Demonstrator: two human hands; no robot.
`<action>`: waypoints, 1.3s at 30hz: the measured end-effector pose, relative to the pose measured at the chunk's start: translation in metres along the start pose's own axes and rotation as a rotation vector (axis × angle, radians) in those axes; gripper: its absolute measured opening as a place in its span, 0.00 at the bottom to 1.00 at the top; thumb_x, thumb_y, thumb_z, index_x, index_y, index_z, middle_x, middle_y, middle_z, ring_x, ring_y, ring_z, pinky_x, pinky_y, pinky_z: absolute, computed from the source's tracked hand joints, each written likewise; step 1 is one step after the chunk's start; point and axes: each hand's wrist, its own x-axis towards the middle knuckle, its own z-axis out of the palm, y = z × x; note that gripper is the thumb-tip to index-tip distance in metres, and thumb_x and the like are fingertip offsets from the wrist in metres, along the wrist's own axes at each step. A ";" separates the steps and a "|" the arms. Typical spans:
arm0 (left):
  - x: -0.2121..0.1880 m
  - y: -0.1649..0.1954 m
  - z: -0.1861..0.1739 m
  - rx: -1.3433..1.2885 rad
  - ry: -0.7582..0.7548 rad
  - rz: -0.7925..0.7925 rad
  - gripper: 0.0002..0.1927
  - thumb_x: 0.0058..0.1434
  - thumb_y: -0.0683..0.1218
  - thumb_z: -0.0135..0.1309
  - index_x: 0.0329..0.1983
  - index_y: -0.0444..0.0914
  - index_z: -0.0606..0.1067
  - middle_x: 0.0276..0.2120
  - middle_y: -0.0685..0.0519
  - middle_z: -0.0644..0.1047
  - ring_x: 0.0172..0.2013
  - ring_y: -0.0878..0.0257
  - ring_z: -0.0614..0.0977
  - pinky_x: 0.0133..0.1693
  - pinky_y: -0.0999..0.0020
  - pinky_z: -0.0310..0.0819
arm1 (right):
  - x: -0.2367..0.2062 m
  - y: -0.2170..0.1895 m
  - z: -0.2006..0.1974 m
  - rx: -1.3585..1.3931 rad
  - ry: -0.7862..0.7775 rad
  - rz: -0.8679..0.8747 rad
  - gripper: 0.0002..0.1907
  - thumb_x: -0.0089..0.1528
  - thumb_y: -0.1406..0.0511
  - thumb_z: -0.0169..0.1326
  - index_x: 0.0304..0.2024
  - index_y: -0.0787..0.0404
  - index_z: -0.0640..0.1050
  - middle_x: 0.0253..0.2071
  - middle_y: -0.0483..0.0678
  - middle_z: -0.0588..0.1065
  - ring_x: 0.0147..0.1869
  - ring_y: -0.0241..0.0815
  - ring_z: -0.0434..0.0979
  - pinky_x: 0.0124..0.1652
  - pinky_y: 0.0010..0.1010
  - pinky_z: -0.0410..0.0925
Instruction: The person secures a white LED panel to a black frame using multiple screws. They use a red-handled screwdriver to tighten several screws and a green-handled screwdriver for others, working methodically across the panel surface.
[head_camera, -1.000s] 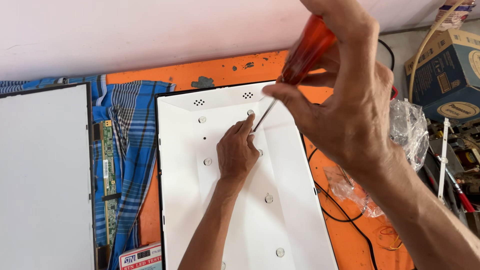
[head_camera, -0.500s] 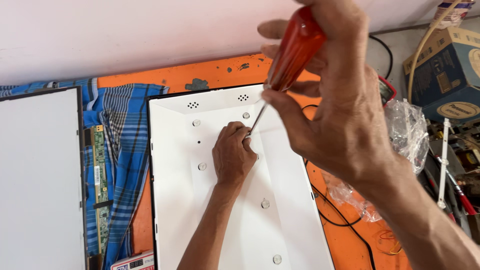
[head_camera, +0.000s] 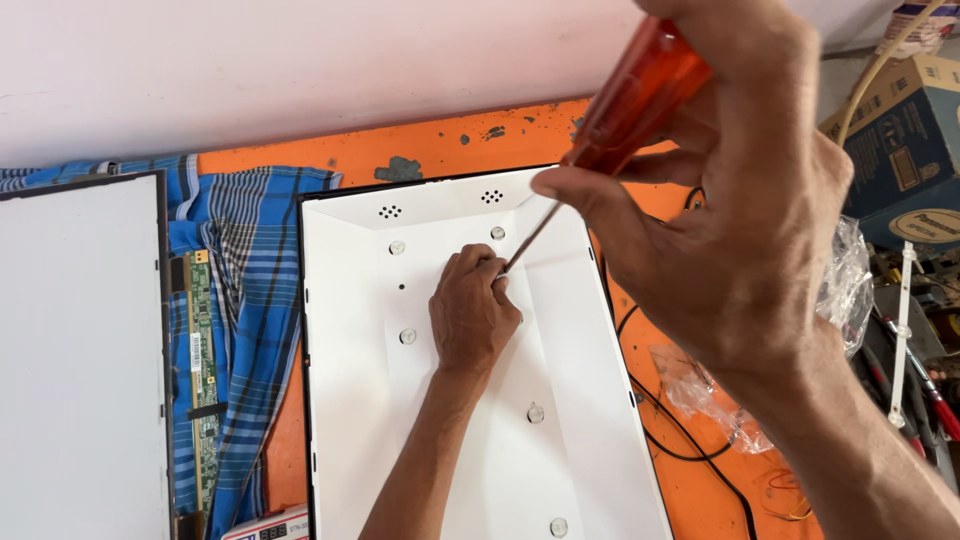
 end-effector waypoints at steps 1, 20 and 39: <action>0.000 0.000 0.000 0.002 0.007 0.006 0.06 0.55 0.35 0.61 0.36 0.35 0.81 0.39 0.58 0.77 0.40 0.60 0.79 0.38 0.65 0.78 | -0.003 0.000 -0.003 0.036 0.010 0.025 0.35 0.70 0.74 0.65 0.67 0.62 0.55 0.50 0.57 0.77 0.56 0.44 0.84 0.52 0.28 0.81; 0.003 -0.007 0.002 -0.037 0.023 0.053 0.03 0.57 0.35 0.60 0.32 0.35 0.79 0.37 0.56 0.78 0.38 0.59 0.79 0.40 0.65 0.78 | -0.173 -0.005 -0.028 -0.158 0.378 0.698 0.07 0.76 0.75 0.53 0.54 0.74 0.69 0.52 0.60 0.78 0.56 0.45 0.83 0.58 0.30 0.77; -0.030 0.003 -0.004 -0.162 -0.044 0.016 0.31 0.61 0.34 0.53 0.69 0.42 0.67 0.63 0.46 0.74 0.62 0.51 0.75 0.59 0.60 0.74 | -0.026 -0.031 -0.023 0.131 0.044 0.218 0.11 0.73 0.77 0.57 0.52 0.77 0.68 0.50 0.64 0.75 0.53 0.48 0.84 0.51 0.27 0.81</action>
